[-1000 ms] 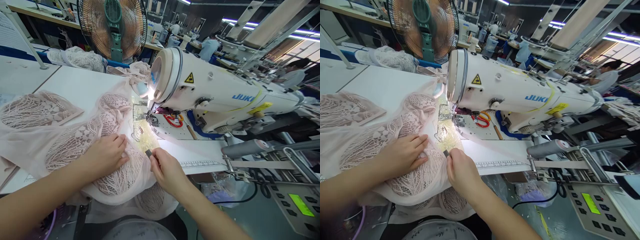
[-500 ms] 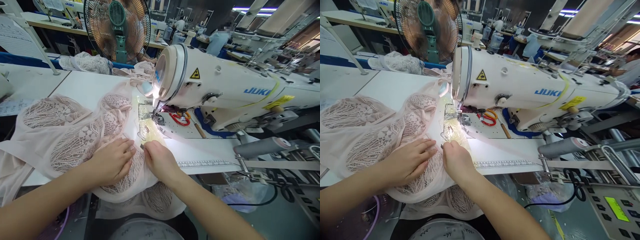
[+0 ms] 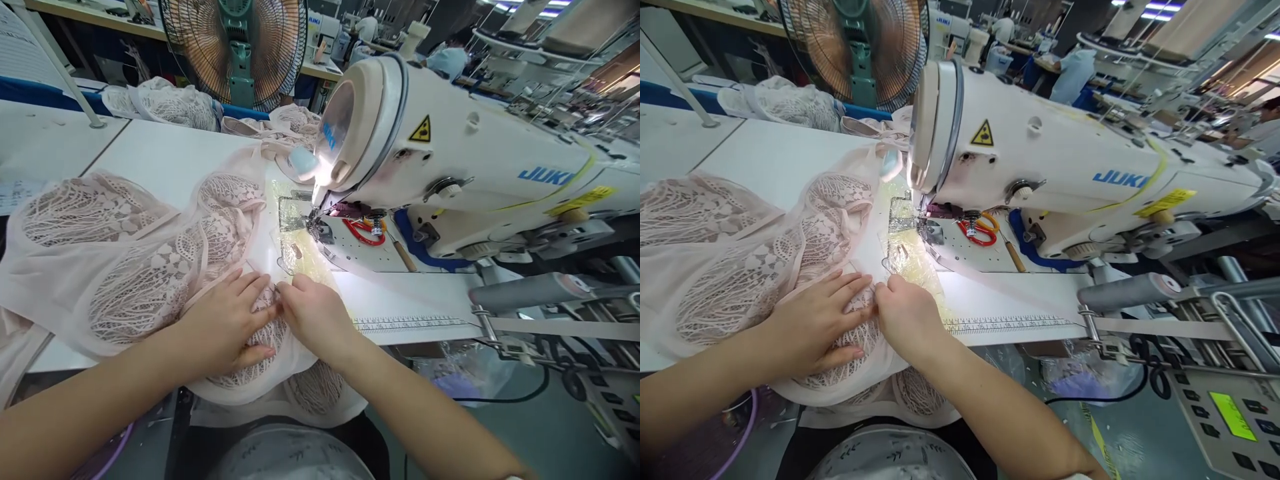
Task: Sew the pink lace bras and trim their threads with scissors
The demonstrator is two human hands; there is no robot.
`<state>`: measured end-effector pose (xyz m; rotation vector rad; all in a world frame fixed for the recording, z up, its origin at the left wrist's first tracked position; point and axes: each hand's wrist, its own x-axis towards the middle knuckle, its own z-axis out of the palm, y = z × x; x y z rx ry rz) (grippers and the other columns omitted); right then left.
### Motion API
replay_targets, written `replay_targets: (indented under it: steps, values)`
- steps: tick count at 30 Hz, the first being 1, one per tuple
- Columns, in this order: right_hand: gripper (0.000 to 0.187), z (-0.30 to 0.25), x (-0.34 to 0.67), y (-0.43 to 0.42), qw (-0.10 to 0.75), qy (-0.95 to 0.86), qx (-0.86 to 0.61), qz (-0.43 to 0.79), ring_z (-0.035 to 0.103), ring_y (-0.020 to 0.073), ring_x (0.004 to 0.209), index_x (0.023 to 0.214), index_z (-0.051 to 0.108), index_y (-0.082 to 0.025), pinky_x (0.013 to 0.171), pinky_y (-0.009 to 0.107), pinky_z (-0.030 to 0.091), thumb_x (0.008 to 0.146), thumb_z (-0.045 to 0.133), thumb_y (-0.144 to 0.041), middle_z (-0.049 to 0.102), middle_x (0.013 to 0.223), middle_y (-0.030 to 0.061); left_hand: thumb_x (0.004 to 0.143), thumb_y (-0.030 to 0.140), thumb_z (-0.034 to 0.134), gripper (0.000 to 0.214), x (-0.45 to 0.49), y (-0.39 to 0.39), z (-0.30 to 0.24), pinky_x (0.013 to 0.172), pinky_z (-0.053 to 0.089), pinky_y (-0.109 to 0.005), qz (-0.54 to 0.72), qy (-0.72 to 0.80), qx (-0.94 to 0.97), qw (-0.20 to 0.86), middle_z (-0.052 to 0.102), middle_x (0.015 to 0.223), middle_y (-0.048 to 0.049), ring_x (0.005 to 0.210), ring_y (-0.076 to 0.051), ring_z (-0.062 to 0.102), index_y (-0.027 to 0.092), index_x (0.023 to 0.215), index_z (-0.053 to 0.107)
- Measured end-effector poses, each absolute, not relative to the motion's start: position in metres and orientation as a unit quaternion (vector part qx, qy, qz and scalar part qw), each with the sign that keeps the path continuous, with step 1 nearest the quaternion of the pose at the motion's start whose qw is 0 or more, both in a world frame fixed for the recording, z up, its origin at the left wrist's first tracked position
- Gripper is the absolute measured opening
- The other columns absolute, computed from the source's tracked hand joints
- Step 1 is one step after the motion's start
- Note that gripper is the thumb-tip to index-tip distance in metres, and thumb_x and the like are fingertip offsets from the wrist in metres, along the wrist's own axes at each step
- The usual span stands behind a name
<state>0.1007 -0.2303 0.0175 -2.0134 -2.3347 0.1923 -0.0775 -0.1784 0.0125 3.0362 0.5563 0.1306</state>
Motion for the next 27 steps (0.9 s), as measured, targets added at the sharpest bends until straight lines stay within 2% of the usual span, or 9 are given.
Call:
replay_targets:
  steps: [6,16,23,25,27]
  values:
    - [0.019,0.022,0.115,-0.257,-0.008,-0.757,-0.650,0.066,0.035,0.0129,0.051,0.088,0.063,-0.016,0.047,0.027,0.016,0.083,0.045,-0.010,0.050,0.071,0.0020,0.079,0.057,0.057,0.061,-0.077,-0.178,0.013,0.103,0.033,-0.054,0.042,0.181,0.982,0.021,0.048,0.137,-0.0179,0.123,-0.037,0.046,0.024,0.130,0.053]
    - [0.019,0.021,0.108,-0.246,0.051,-0.757,-0.650,0.041,0.035,0.0126,0.053,0.085,0.062,-0.016,0.047,0.025,0.017,0.086,0.044,-0.013,0.048,0.068,0.0011,0.077,0.057,0.060,0.062,-0.076,-0.179,0.015,0.102,0.035,-0.055,0.034,0.182,0.983,0.009,0.048,0.136,-0.0209,0.123,-0.039,0.046,0.022,0.128,0.055]
    - [0.018,0.025,0.118,-0.260,-0.007,-0.766,-0.640,0.059,0.035,0.0121,0.050,0.083,0.063,-0.016,0.046,0.027,0.016,0.080,0.048,-0.008,0.050,0.070,0.0019,0.078,0.057,0.059,0.060,-0.076,-0.179,0.016,0.103,0.035,-0.056,0.036,0.181,0.983,0.007,0.048,0.137,-0.0206,0.123,-0.039,0.046,0.024,0.128,0.055]
    - [0.018,0.029,0.125,-0.270,-0.014,-0.757,-0.649,0.069,0.037,0.0121,0.050,0.084,0.064,-0.016,0.045,0.026,0.017,0.080,0.048,-0.009,0.051,0.070,0.0024,0.078,0.056,0.059,0.059,-0.076,-0.179,0.016,0.102,0.035,-0.056,0.036,0.179,0.983,0.004,0.048,0.136,-0.0219,0.122,-0.039,0.047,0.024,0.127,0.056]
    - [0.020,0.029,0.131,-0.276,0.015,-0.748,-0.660,0.066,0.042,0.0130,0.053,0.089,0.065,-0.016,0.046,0.025,0.019,0.083,0.047,-0.011,0.052,0.071,0.0031,0.078,0.055,0.060,0.058,-0.076,-0.179,0.015,0.102,0.035,-0.057,0.037,0.181,0.983,0.001,0.048,0.135,-0.0220,0.122,-0.039,0.047,0.023,0.126,0.057]
